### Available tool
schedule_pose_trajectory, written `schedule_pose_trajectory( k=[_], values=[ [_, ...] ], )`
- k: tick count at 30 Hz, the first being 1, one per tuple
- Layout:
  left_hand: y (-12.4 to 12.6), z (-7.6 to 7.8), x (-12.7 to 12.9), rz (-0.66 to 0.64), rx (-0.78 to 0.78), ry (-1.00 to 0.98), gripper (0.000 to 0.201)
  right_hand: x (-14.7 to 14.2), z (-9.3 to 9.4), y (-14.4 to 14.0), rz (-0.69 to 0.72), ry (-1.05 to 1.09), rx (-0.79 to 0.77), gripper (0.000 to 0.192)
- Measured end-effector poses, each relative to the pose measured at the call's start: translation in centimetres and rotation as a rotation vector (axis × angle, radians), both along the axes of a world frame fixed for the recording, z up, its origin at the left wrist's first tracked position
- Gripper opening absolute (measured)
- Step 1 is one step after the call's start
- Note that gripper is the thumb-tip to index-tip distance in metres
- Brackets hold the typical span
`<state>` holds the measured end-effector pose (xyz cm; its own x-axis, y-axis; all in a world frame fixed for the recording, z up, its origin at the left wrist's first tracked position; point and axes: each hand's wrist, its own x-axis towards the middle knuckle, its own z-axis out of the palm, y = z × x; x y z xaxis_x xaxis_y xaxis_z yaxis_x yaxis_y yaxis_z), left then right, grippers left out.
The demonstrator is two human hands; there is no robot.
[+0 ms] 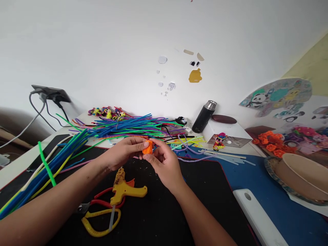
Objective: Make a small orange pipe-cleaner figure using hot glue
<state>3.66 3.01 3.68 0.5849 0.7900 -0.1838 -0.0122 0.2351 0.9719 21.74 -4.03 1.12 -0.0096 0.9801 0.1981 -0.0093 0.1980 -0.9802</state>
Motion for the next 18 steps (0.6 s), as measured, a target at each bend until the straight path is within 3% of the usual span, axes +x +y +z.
schedule_pose_trajectory(
  k=[18],
  values=[
    [-0.04,0.02,0.14,-0.048,-0.026,-0.031,0.042,0.04,0.36,-0.2,0.008,0.019,-0.035,0.05]
  ],
)
